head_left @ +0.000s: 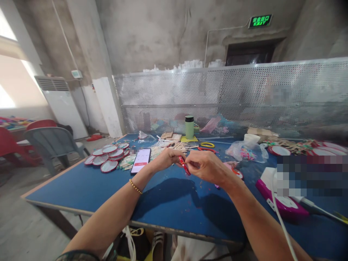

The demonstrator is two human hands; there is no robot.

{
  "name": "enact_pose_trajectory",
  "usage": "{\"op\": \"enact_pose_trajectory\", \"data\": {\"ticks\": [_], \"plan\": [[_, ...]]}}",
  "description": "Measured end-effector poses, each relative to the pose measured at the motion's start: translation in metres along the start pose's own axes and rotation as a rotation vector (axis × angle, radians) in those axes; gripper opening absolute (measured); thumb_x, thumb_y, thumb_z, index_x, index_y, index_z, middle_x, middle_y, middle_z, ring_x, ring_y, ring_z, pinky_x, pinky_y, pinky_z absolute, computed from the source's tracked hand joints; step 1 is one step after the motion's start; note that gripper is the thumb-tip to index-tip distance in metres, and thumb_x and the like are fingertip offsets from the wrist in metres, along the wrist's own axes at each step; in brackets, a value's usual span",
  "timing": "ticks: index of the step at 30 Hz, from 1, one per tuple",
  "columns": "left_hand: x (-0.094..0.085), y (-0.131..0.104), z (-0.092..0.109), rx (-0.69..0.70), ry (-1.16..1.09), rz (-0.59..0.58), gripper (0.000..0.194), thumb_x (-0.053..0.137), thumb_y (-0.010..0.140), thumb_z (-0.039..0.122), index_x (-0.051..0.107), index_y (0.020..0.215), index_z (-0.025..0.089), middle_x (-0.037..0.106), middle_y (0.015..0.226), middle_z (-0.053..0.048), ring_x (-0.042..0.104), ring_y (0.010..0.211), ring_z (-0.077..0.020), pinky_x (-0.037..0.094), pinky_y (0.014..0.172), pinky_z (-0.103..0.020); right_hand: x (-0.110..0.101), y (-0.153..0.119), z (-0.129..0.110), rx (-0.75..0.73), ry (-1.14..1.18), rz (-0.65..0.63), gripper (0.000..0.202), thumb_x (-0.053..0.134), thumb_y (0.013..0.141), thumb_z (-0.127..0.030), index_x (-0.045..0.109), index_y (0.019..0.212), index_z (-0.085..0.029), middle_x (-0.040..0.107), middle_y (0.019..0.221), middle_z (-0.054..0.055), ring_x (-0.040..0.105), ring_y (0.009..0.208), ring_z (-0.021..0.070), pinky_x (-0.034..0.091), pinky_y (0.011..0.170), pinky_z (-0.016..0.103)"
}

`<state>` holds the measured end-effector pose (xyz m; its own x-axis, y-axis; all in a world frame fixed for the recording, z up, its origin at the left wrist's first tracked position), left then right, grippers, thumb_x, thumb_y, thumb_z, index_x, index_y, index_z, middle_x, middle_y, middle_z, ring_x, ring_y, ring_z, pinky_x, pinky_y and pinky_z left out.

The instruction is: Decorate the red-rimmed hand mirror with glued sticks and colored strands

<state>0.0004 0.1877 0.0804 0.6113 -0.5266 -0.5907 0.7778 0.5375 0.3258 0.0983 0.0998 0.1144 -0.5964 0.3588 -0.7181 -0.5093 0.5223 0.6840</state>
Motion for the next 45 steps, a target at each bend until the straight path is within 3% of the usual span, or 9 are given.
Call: {"op": "enact_pose_trajectory", "data": {"ticks": [34,39,45], "plan": [[0.0005,-0.0004,0.0002,-0.025,0.001,0.015,0.017,0.055,0.086,0.013,0.072,0.084,0.013,0.072,0.077,-0.003,0.067,0.072,-0.0115,0.054,0.070,-0.020,-0.0037,-0.0006,-0.0019,-0.014,0.057,0.062,0.018,0.053,0.075,-0.005,0.062,0.066,-0.017,0.059,0.062,-0.002,0.047,0.054,0.0086,0.033,0.055,0.021],[0.0005,0.0005,-0.0011,-0.007,-0.009,0.016,0.018,0.056,0.086,0.016,0.073,0.085,0.013,0.072,0.078,-0.004,0.067,0.072,-0.0126,0.054,0.071,-0.022,-0.0021,-0.0009,0.0008,0.035,0.083,0.047,0.018,0.055,0.075,-0.004,0.065,0.070,-0.017,0.064,0.064,-0.002,0.050,0.054,0.0083,0.035,0.055,0.020],[-0.0006,-0.0002,-0.0001,-0.017,-0.008,0.019,0.017,0.057,0.085,0.015,0.073,0.084,0.013,0.071,0.077,-0.003,0.066,0.072,-0.0118,0.054,0.070,-0.021,-0.0005,-0.0003,0.0020,0.052,0.061,-0.003,0.019,0.055,0.077,-0.004,0.063,0.065,-0.017,0.059,0.058,-0.003,0.045,0.051,0.0077,0.031,0.054,0.022]]}}
Point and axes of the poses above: each hand's wrist, its own y-axis towards the middle knuckle, its own x-axis out of the palm, z = x × y, the point moved 7 cm from there along y, towards the middle knuckle
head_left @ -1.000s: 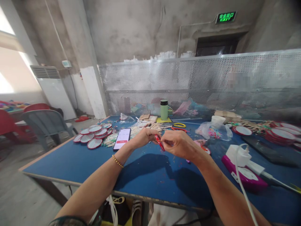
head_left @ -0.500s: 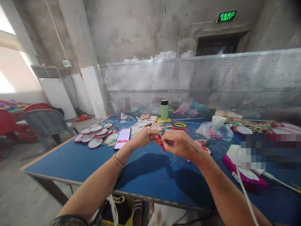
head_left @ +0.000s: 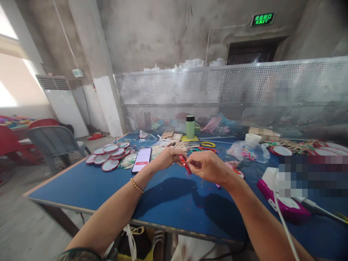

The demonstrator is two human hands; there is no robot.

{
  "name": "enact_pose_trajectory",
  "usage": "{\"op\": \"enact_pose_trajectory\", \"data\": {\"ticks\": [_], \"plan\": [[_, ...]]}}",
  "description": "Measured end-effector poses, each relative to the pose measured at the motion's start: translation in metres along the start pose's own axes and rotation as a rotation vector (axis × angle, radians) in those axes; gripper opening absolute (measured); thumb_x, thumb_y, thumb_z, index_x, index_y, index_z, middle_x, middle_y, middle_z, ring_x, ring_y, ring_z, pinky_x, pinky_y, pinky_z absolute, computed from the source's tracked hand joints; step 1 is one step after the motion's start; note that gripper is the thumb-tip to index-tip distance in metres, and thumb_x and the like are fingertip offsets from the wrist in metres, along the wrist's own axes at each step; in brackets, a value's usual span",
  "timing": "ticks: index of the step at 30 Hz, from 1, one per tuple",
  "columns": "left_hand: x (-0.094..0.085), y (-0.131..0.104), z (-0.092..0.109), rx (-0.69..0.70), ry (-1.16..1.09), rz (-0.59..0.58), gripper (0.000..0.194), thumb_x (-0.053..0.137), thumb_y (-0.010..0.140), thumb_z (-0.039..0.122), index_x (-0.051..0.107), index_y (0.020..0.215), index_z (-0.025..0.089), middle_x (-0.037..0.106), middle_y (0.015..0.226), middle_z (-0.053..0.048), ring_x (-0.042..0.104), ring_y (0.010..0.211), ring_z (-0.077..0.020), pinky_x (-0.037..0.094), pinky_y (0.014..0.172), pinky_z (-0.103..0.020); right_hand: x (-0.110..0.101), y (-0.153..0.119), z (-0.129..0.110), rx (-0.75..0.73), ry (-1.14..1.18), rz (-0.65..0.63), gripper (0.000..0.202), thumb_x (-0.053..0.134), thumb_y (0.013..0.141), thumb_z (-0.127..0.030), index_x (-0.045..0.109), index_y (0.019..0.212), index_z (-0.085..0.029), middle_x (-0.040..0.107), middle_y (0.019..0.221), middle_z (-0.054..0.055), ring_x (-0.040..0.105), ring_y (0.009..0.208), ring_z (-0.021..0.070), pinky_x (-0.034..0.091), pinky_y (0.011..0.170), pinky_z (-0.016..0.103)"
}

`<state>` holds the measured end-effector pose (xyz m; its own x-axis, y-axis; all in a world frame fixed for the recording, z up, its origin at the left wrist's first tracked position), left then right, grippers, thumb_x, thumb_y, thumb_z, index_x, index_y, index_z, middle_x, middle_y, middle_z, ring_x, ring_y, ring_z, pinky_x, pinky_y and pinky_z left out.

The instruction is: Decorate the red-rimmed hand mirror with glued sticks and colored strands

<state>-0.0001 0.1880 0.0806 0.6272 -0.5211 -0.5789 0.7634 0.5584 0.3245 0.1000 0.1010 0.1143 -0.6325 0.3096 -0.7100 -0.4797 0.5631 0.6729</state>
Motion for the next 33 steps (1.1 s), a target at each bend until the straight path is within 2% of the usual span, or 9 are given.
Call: {"op": "enact_pose_trajectory", "data": {"ticks": [4,9,14,16,19,23,27,30,33], "plan": [[0.000,-0.001,0.000,-0.019,-0.037,-0.004,0.015,0.059,0.084,0.017,0.074,0.085,0.012,0.072,0.078,-0.005,0.067,0.074,-0.0127,0.054,0.071,-0.022,-0.004,-0.001,0.001,-0.003,-0.076,-0.008,0.021,0.054,0.082,-0.008,0.066,0.068,-0.017,0.059,0.059,-0.002,0.044,0.052,0.0087,0.030,0.055,0.023],[0.000,-0.001,0.002,-0.011,-0.057,-0.002,0.016,0.061,0.084,0.020,0.075,0.085,0.014,0.074,0.084,-0.007,0.068,0.079,-0.0149,0.054,0.072,-0.023,-0.014,-0.001,0.008,0.019,-0.171,0.057,0.020,0.052,0.086,-0.013,0.067,0.074,-0.016,0.062,0.065,0.001,0.049,0.058,0.0113,0.034,0.059,0.025],[-0.005,0.000,0.001,0.013,-0.079,0.076,0.014,0.063,0.084,0.022,0.075,0.083,0.015,0.075,0.087,-0.008,0.069,0.083,-0.0156,0.054,0.078,-0.024,-0.018,-0.001,0.016,0.050,-0.203,0.096,0.021,0.049,0.089,-0.014,0.066,0.076,-0.017,0.066,0.071,0.003,0.055,0.064,0.0132,0.038,0.063,0.025],[-0.006,0.001,-0.006,-0.039,-0.125,0.113,0.012,0.064,0.083,0.022,0.073,0.082,0.014,0.074,0.085,-0.008,0.070,0.080,-0.0156,0.055,0.074,-0.024,-0.019,-0.001,0.022,0.074,-0.203,0.121,0.021,0.050,0.089,-0.016,0.067,0.078,-0.017,0.068,0.073,0.004,0.057,0.065,0.0138,0.039,0.064,0.025],[-0.002,0.002,-0.026,-0.214,-0.233,0.134,0.009,0.064,0.081,0.020,0.069,0.082,0.012,0.073,0.075,-0.007,0.071,0.071,-0.0161,0.057,0.067,-0.025,-0.021,-0.003,0.038,0.191,-0.195,0.188,0.019,0.052,0.088,-0.020,0.069,0.081,-0.017,0.071,0.073,0.004,0.061,0.064,0.0149,0.041,0.063,0.025],[0.004,-0.001,-0.045,-0.391,-0.332,0.182,0.007,0.066,0.077,0.014,0.060,0.074,0.011,0.067,0.061,-0.005,0.070,0.060,-0.0178,0.056,0.056,-0.025,-0.016,-0.009,0.069,0.448,-0.119,0.218,0.019,0.052,0.084,-0.023,0.069,0.078,-0.017,0.070,0.065,0.004,0.062,0.054,0.0149,0.044,0.057,0.025],[0.008,-0.003,-0.045,-0.448,-0.367,0.210,0.008,0.062,0.074,0.008,0.057,0.068,0.011,0.066,0.058,-0.005,0.068,0.053,-0.0162,0.055,0.051,-0.023,0.006,-0.016,0.090,0.685,0.130,0.118,0.023,0.049,0.082,-0.023,0.063,0.065,-0.018,0.067,0.057,0.002,0.059,0.042,0.0135,0.045,0.047,0.023],[0.011,-0.003,-0.043,-0.467,-0.369,0.193,0.007,0.061,0.073,0.006,0.058,0.068,0.011,0.065,0.055,-0.003,0.067,0.051,-0.0154,0.055,0.052,-0.024,0.019,-0.018,0.090,0.729,0.229,0.058,0.030,0.046,0.084,-0.027,0.058,0.059,-0.018,0.066,0.054,0.002,0.056,0.035,0.0125,0.042,0.039,0.023],[0.016,-0.003,-0.044,-0.491,-0.368,0.164,0.009,0.058,0.074,0.005,0.058,0.067,0.011,0.064,0.054,-0.003,0.066,0.050,-0.0149,0.055,0.051,-0.024,0.026,-0.019,0.090,0.748,0.292,0.029,0.026,0.047,0.085,-0.028,0.059,0.064,-0.018,0.064,0.052,0.000,0.051,0.032,0.0106,0.039,0.033,0.021]]}}
Point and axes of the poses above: each hand's wrist, its own y-axis towards the middle knuckle, its own x-axis out of the palm, z = x × y, the point moved 7 cm from there along y, towards the middle knuckle
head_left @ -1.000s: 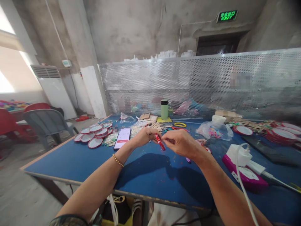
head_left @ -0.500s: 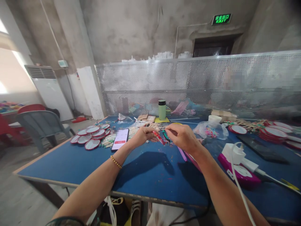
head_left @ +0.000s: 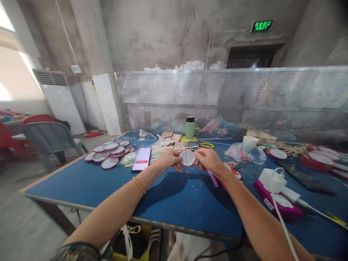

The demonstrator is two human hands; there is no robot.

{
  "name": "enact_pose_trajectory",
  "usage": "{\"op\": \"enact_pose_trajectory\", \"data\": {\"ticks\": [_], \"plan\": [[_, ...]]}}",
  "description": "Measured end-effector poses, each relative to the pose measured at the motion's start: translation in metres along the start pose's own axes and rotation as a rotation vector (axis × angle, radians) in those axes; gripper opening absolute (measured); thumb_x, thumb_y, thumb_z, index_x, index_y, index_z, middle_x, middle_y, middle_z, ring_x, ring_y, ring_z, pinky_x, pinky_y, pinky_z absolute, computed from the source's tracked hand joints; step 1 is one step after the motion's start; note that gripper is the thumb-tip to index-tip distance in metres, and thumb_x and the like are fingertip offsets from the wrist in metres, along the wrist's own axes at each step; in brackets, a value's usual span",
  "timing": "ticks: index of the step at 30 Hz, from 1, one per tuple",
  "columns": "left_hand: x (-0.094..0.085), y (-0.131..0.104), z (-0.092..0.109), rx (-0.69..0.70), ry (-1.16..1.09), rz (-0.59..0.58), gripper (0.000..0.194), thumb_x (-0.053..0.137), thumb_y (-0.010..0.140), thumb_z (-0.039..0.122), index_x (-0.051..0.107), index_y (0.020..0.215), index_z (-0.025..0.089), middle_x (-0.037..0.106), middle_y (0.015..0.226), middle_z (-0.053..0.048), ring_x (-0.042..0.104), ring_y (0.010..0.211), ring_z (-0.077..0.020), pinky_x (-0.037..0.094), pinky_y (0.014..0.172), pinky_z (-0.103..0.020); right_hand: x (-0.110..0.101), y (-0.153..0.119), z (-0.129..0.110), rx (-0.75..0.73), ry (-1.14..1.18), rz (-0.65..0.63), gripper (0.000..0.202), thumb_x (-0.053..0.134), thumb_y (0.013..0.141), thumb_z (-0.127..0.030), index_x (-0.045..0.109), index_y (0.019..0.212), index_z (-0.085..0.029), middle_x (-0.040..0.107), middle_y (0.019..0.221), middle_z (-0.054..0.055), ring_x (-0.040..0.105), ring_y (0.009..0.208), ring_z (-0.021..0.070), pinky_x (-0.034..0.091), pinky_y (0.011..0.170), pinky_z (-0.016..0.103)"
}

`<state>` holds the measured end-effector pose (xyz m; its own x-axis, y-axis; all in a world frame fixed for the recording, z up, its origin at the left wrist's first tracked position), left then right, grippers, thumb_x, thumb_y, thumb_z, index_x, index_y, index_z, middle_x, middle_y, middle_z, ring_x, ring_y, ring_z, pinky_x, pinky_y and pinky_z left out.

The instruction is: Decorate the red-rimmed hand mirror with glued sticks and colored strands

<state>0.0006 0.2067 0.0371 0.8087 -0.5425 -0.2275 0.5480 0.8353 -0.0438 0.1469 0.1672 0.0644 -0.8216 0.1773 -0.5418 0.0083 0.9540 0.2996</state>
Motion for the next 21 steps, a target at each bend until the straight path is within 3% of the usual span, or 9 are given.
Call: {"op": "enact_pose_trajectory", "data": {"ticks": [4,10,12,17,21], "plan": [[0.005,-0.001,-0.003,-0.007,0.001,-0.017,0.009,0.059,0.076,0.007,0.058,0.068,0.011,0.064,0.053,-0.002,0.066,0.051,-0.0144,0.055,0.053,-0.024,0.003,0.001,0.007,0.052,0.076,-0.029,0.014,0.057,0.079,-0.027,0.059,0.069,-0.018,0.059,0.046,-0.004,0.047,0.029,0.0090,0.034,0.029,0.018],[0.003,-0.004,0.010,0.068,0.010,-0.047,0.016,0.063,0.080,0.022,0.055,0.071,0.013,0.065,0.058,-0.003,0.066,0.049,-0.0139,0.052,0.048,-0.021,0.001,0.004,0.009,0.030,0.084,0.001,0.019,0.060,0.078,-0.030,0.056,0.063,-0.018,0.057,0.044,-0.004,0.046,0.030,0.0079,0.032,0.029,0.017],[-0.009,-0.005,0.018,0.096,0.047,0.026,0.018,0.062,0.081,0.024,0.054,0.068,0.013,0.064,0.056,-0.003,0.065,0.048,-0.0137,0.050,0.046,-0.020,-0.001,0.004,0.003,-0.010,0.113,0.015,0.021,0.058,0.079,-0.035,0.059,0.069,-0.018,0.059,0.048,-0.002,0.046,0.031,0.0082,0.033,0.030,0.018],[-0.064,-0.008,0.031,0.155,0.065,0.447,0.013,0.055,0.080,0.019,0.057,0.069,0.013,0.058,0.055,0.001,0.057,0.044,-0.0087,0.043,0.043,-0.017,-0.022,0.002,-0.010,-0.111,0.154,0.162,0.027,0.054,0.080,-0.041,0.063,0.078,-0.016,0.062,0.055,0.000,0.047,0.033,0.0085,0.036,0.034,0.020],[-0.077,-0.004,0.022,0.114,0.149,0.498,0.024,0.054,0.078,0.017,0.047,0.054,0.016,0.044,0.043,0.005,0.044,0.036,-0.0055,0.032,0.037,-0.016,-0.039,0.001,-0.008,-0.116,0.145,0.262,0.027,0.056,0.079,-0.041,0.063,0.076,-0.016,0.062,0.055,0.001,0.047,0.034,0.0086,0.036,0.034,0.020]]}}
Point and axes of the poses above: each hand's wrist, its own y-axis towards the middle knuckle, its own x-axis out of the palm, z = x × y, the point moved 7 cm from there along y, towards the middle knuckle
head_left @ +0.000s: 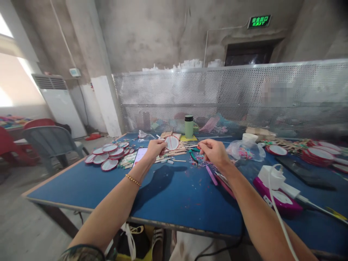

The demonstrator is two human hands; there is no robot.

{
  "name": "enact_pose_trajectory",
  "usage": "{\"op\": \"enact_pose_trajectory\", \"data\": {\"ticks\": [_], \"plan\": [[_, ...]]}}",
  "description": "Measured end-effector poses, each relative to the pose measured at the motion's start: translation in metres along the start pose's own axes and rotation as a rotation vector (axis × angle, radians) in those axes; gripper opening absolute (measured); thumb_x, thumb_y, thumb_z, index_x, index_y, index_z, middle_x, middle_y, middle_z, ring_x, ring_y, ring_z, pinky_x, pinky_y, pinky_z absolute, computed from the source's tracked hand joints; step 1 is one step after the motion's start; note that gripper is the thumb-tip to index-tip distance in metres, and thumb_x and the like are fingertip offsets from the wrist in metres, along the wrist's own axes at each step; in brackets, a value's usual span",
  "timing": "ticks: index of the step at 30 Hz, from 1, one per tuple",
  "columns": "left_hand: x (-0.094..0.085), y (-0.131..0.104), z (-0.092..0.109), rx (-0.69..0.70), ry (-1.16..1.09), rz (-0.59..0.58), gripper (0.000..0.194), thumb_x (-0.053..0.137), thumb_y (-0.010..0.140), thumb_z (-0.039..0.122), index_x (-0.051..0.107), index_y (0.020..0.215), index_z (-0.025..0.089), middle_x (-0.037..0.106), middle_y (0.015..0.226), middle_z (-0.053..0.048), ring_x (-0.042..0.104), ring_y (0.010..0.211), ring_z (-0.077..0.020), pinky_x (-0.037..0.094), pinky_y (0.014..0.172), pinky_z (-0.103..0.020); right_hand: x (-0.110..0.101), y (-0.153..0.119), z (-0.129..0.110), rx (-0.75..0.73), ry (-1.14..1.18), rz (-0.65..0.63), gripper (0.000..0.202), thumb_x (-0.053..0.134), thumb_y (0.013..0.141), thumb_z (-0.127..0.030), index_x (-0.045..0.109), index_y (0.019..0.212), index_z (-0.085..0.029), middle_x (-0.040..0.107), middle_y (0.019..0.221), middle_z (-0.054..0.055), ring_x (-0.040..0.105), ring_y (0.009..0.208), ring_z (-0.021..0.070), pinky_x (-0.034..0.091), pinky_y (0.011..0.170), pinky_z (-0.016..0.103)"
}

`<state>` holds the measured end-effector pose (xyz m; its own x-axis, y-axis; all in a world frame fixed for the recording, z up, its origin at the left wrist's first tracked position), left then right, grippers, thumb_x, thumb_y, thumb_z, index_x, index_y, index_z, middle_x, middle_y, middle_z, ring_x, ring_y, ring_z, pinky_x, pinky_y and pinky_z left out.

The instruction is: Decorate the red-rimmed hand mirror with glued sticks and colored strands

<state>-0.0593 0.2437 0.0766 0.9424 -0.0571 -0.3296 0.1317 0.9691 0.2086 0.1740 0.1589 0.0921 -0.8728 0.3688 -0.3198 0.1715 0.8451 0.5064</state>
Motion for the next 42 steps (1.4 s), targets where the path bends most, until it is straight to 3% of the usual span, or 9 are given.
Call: {"op": "enact_pose_trajectory", "data": {"ticks": [6,13,24,28,33,39,42], "plan": [[0.015,0.005,-0.022,-0.040,0.234,-0.052,0.014,0.056,0.070,0.010,0.055,0.057,0.015,0.046,0.040,0.005,0.045,0.036,-0.0079,0.031,0.041,-0.017,-0.011,0.004,0.004,0.028,0.013,0.047,0.030,0.057,0.076,-0.044,0.065,0.080,-0.015,0.063,0.056,0.001,0.047,0.034,0.0085,0.036,0.033,0.019],[0.029,0.021,-0.030,-0.008,0.458,-0.041,0.013,0.056,0.070,0.006,0.063,0.063,0.015,0.045,0.039,0.004,0.049,0.043,-0.0109,0.039,0.051,-0.019,-0.019,0.005,0.001,0.027,-0.020,0.098,0.031,0.058,0.074,-0.044,0.066,0.081,-0.015,0.064,0.057,0.002,0.048,0.034,0.0095,0.037,0.034,0.021],[0.051,0.032,-0.030,0.071,0.694,-0.081,0.015,0.055,0.074,0.007,0.067,0.065,0.010,0.064,0.062,-0.011,0.066,0.066,-0.0194,0.051,0.068,-0.027,-0.024,-0.002,-0.017,-0.033,-0.076,0.109,0.028,0.053,0.077,-0.040,0.066,0.081,-0.016,0.063,0.056,0.002,0.048,0.035,0.0101,0.039,0.036,0.022],[0.054,0.031,-0.025,0.081,0.769,-0.100,0.015,0.057,0.075,0.010,0.069,0.066,0.010,0.068,0.067,-0.012,0.068,0.073,-0.0209,0.052,0.074,-0.028,-0.026,-0.001,-0.019,-0.057,-0.113,0.111,0.028,0.052,0.078,-0.040,0.066,0.077,-0.016,0.065,0.056,0.002,0.049,0.035,0.0106,0.040,0.038,0.023],[0.043,0.026,0.007,0.170,0.796,-0.047,0.016,0.058,0.078,0.020,0.071,0.072,0.013,0.071,0.076,-0.012,0.067,0.081,-0.0208,0.049,0.075,-0.027,-0.032,0.000,-0.021,-0.127,-0.180,0.152,0.027,0.052,0.080,-0.038,0.068,0.078,-0.017,0.067,0.056,0.003,0.057,0.042,0.0138,0.042,0.045,0.024],[0.016,0.000,0.089,0.347,0.692,0.046,0.030,0.046,0.089,0.027,0.068,0.074,0.014,0.066,0.064,-0.003,0.057,0.058,-0.0095,0.042,0.064,-0.022,-0.034,-0.004,-0.029,-0.193,-0.171,0.197,0.028,0.053,0.085,-0.041,0.066,0.080,-0.017,0.067,0.059,0.003,0.058,0.045,0.0145,0.044,0.051,0.026],[0.009,-0.018,0.134,0.588,0.543,0.150,0.026,0.054,0.086,0.029,0.067,0.069,0.014,0.064,0.061,-0.001,0.052,0.055,-0.0084,0.037,0.060,-0.022,-0.035,-0.006,-0.031,-0.168,-0.122,0.222,0.029,0.056,0.084,-0.044,0.064,0.074,-0.018,0.065,0.056,0.001,0.053,0.040,0.0123,0.042,0.048,0.025]]}}
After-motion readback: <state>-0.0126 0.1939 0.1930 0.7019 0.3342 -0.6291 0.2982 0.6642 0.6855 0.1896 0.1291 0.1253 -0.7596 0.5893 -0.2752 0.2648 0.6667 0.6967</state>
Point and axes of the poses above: each hand's wrist, its own y-axis towards the middle knuckle, its own x-axis out of the palm, z = x × y, the point moved 7 cm from there along y, towards the middle knuckle
